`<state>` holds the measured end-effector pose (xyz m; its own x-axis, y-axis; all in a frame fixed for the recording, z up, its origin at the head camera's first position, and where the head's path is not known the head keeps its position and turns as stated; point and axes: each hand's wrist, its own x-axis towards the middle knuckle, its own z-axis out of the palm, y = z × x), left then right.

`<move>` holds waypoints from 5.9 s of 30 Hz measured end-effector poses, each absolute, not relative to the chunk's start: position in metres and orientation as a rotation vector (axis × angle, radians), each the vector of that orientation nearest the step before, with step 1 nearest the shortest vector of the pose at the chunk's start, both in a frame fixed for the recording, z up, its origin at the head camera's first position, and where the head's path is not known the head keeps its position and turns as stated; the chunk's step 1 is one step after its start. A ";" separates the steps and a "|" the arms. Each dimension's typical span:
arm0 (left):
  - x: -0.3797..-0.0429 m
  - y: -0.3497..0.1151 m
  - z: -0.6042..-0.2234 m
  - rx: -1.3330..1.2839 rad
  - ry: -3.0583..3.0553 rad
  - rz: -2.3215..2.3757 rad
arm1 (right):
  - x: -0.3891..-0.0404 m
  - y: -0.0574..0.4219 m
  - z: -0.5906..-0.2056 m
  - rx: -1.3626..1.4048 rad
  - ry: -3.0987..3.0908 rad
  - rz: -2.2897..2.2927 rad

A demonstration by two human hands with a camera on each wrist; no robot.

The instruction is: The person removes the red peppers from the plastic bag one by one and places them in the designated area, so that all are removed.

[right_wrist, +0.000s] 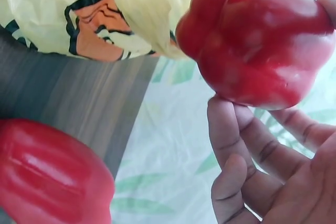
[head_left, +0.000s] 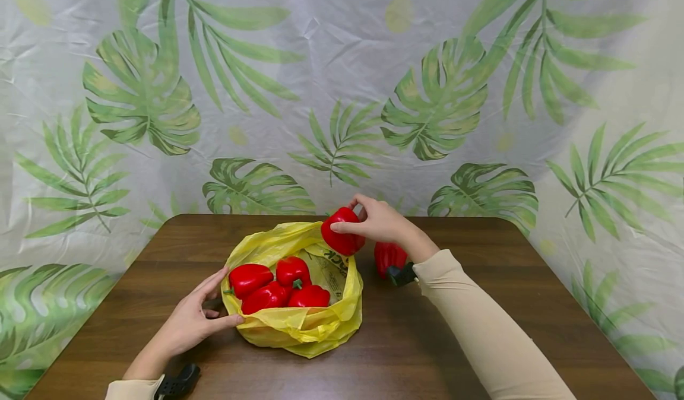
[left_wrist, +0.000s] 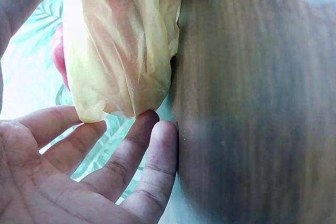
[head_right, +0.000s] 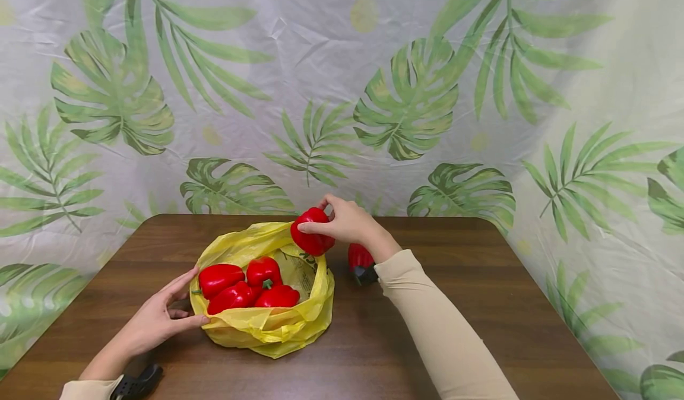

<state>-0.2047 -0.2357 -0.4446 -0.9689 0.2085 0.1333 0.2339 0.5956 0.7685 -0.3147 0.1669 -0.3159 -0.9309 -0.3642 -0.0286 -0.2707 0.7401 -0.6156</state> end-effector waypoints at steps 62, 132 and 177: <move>-0.206 -0.235 -0.443 -0.367 -2.800 -1.346 | -0.303 0.328 -0.338 -0.147 2.834 -0.975; -0.205 -0.236 -0.443 -0.373 -2.801 -1.335 | -0.303 0.314 -0.375 0.037 2.814 -0.672; -0.204 -0.235 -0.440 -0.377 -2.791 -1.322 | -0.314 0.189 -0.297 -0.790 2.626 -0.944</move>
